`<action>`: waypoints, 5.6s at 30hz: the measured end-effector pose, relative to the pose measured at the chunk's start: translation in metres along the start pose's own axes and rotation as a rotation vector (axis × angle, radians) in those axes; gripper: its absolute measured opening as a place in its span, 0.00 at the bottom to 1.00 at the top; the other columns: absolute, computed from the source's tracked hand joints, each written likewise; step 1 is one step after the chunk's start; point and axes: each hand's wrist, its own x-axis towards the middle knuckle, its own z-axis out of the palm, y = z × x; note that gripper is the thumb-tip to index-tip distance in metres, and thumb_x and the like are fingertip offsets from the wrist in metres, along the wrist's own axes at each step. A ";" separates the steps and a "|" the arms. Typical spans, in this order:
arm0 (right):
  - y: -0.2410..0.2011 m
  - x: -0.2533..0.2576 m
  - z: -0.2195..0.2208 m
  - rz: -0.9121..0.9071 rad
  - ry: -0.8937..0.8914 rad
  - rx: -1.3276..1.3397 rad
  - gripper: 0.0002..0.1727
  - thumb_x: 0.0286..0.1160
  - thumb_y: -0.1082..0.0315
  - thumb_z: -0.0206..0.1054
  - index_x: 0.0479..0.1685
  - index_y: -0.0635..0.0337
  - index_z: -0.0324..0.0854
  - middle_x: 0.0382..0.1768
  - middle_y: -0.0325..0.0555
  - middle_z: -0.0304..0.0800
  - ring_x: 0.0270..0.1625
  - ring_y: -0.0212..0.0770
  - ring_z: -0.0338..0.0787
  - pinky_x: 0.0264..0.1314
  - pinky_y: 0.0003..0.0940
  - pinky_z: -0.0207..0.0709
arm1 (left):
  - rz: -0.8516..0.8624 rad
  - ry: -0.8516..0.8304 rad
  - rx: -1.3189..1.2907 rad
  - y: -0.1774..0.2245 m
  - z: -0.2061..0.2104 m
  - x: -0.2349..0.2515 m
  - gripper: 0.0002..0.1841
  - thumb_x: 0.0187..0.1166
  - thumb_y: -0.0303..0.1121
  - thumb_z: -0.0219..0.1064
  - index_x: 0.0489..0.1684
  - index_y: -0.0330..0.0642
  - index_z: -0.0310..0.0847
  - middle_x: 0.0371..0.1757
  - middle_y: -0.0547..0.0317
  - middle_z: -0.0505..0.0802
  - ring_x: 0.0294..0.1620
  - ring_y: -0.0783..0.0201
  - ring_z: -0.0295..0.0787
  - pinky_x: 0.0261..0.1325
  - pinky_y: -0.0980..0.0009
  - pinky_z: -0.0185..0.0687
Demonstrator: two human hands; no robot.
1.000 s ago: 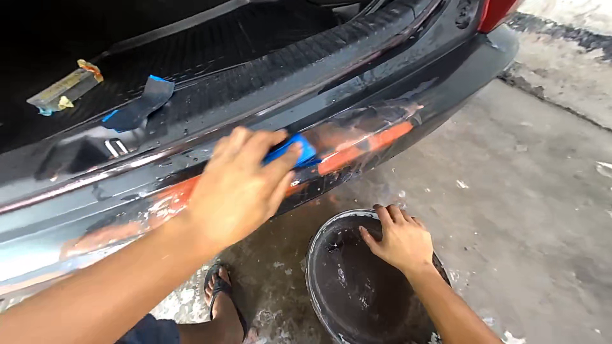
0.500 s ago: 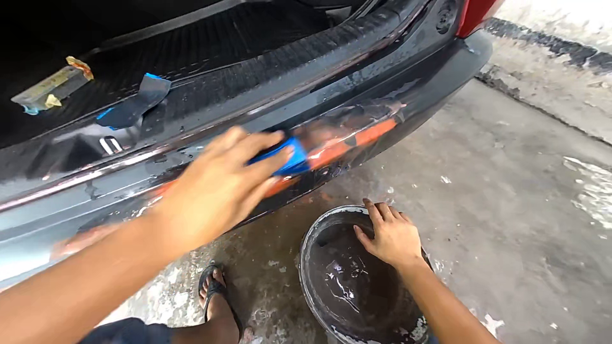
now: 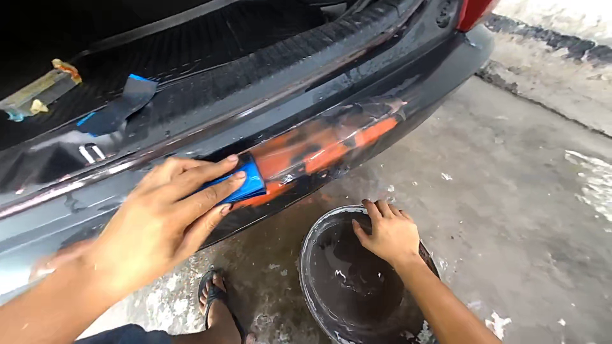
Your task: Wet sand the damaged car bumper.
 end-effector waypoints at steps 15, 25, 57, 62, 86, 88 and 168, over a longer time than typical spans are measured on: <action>0.000 0.002 0.003 -0.001 -0.029 -0.001 0.36 0.61 0.34 0.64 0.58 0.53 0.88 0.51 0.53 0.91 0.50 0.56 0.92 0.44 0.55 0.84 | -0.058 0.022 0.131 0.017 0.019 0.042 0.21 0.86 0.47 0.57 0.72 0.56 0.87 0.73 0.53 0.87 0.66 0.50 0.84 0.66 0.52 0.78; -0.001 0.002 -0.002 0.013 0.008 0.037 0.34 0.62 0.35 0.62 0.57 0.52 0.90 0.48 0.52 0.92 0.47 0.56 0.93 0.42 0.56 0.84 | -0.062 0.019 0.132 0.007 -0.001 -0.007 0.22 0.85 0.45 0.58 0.71 0.51 0.87 0.75 0.51 0.86 0.69 0.50 0.84 0.70 0.52 0.79; 0.007 -0.004 -0.002 -0.051 -0.011 -0.005 0.34 0.65 0.40 0.62 0.68 0.50 0.85 0.52 0.51 0.92 0.48 0.53 0.93 0.44 0.52 0.85 | -0.033 0.001 0.094 0.020 0.026 0.067 0.23 0.90 0.45 0.54 0.79 0.52 0.81 0.81 0.60 0.83 0.75 0.51 0.79 0.73 0.54 0.76; -0.001 0.004 0.002 0.041 0.005 0.001 0.32 0.63 0.34 0.61 0.52 0.49 0.91 0.47 0.49 0.93 0.46 0.52 0.93 0.40 0.52 0.85 | -0.035 0.115 0.111 0.002 0.011 0.001 0.20 0.85 0.43 0.59 0.68 0.51 0.90 0.74 0.56 0.89 0.69 0.54 0.83 0.69 0.56 0.76; -0.003 0.002 -0.002 0.024 -0.001 0.015 0.34 0.62 0.35 0.63 0.53 0.53 0.90 0.47 0.53 0.92 0.45 0.57 0.93 0.38 0.56 0.83 | -0.084 0.033 0.150 0.029 0.012 0.010 0.21 0.85 0.42 0.59 0.75 0.52 0.85 0.77 0.47 0.84 0.69 0.43 0.82 0.64 0.47 0.78; -0.002 0.001 -0.001 0.016 -0.007 0.000 0.34 0.62 0.34 0.62 0.54 0.53 0.90 0.49 0.53 0.92 0.46 0.57 0.93 0.38 0.56 0.83 | -0.126 0.047 0.204 0.039 0.027 0.041 0.21 0.86 0.43 0.58 0.75 0.54 0.84 0.74 0.47 0.86 0.65 0.43 0.82 0.61 0.47 0.77; 0.006 -0.026 -0.041 0.302 -0.378 0.029 0.72 0.38 0.16 0.70 0.94 0.44 0.56 0.69 0.56 0.84 0.56 0.62 0.92 0.43 0.63 0.86 | -0.036 0.117 0.124 0.025 0.044 0.075 0.19 0.85 0.49 0.59 0.68 0.61 0.89 0.75 0.69 0.88 0.70 0.56 0.84 0.68 0.52 0.79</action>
